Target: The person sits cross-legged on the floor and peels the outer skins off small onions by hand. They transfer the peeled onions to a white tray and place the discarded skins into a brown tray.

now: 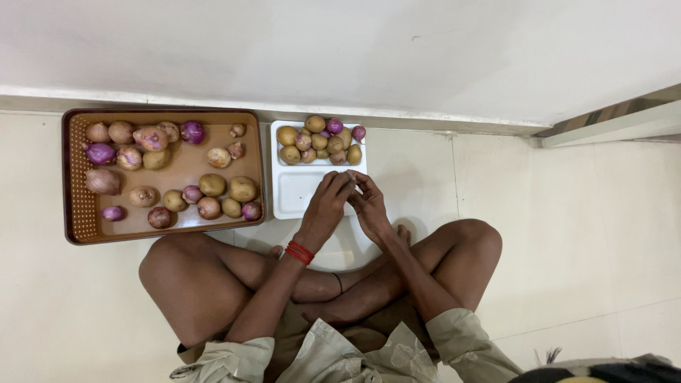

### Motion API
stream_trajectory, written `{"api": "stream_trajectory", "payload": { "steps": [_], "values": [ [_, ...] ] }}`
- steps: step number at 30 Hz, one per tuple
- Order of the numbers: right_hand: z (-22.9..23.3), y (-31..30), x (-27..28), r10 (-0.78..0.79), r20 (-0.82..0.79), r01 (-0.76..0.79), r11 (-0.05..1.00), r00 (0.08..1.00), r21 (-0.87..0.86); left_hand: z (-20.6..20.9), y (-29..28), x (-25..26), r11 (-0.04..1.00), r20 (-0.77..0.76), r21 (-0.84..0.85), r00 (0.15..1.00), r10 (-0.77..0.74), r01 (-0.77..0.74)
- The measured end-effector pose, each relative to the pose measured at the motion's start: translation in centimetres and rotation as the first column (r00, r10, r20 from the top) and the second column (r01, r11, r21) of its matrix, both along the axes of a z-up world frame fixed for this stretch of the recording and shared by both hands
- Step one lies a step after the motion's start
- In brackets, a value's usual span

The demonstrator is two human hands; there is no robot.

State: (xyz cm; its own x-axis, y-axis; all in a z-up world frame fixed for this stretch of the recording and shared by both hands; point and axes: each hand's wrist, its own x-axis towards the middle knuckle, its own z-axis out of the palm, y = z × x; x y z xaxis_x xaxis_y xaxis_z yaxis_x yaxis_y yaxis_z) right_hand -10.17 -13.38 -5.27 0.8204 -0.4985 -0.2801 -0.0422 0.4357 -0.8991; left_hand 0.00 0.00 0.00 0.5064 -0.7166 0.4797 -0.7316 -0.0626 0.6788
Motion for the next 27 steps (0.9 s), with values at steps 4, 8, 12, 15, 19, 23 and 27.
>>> {"api": "stream_trajectory", "payload": {
  "steps": [4, 8, 12, 15, 19, 23, 27],
  "values": [
    [0.5, 0.8, 0.2, 0.004, 0.011, -0.004, 1.0, 1.0, -0.027, -0.1, -0.1, 1.1, 0.994, -0.247, 0.031, 0.963, 0.112, -0.108],
    [0.7, 0.6, 0.0, -0.013, -0.027, 0.012, 0.999, 1.0, -0.04, 0.3, 0.3, 0.4, 0.999, -0.002, 0.046, 1.0, -0.006, 0.006],
    [0.2, 0.5, -0.1, 0.011, -0.063, -0.018, 0.994, 0.998, -0.106, 0.6, 0.3, 0.4, 0.993, 0.137, 0.082, 0.986, -0.1, 0.089],
    [0.0, 0.8, -0.1, 0.012, 0.001, -0.012, 1.0, 1.0, 0.007, 0.5, 0.0, 1.3, 0.999, -0.118, 0.038, 0.993, -0.008, 0.012],
    [0.3, 1.2, 0.3, -0.04, -0.005, 0.04, 0.998, 0.999, 0.052, 0.2, -0.5, 1.7, 0.987, -0.563, -0.045, 0.82, 0.1, -0.152],
    [0.5, 1.5, 0.5, -0.078, 0.01, 0.078, 0.995, 0.997, -0.055, -0.9, -0.9, 1.2, 0.965, -0.721, 0.001, 0.669, 0.181, -0.261],
    [1.0, 1.7, 0.3, -0.078, -0.005, 0.076, 0.985, 0.997, -0.153, -2.4, -1.5, 1.2, 0.956, -0.864, 0.125, 0.445, 0.237, -0.266]
  ]
}}
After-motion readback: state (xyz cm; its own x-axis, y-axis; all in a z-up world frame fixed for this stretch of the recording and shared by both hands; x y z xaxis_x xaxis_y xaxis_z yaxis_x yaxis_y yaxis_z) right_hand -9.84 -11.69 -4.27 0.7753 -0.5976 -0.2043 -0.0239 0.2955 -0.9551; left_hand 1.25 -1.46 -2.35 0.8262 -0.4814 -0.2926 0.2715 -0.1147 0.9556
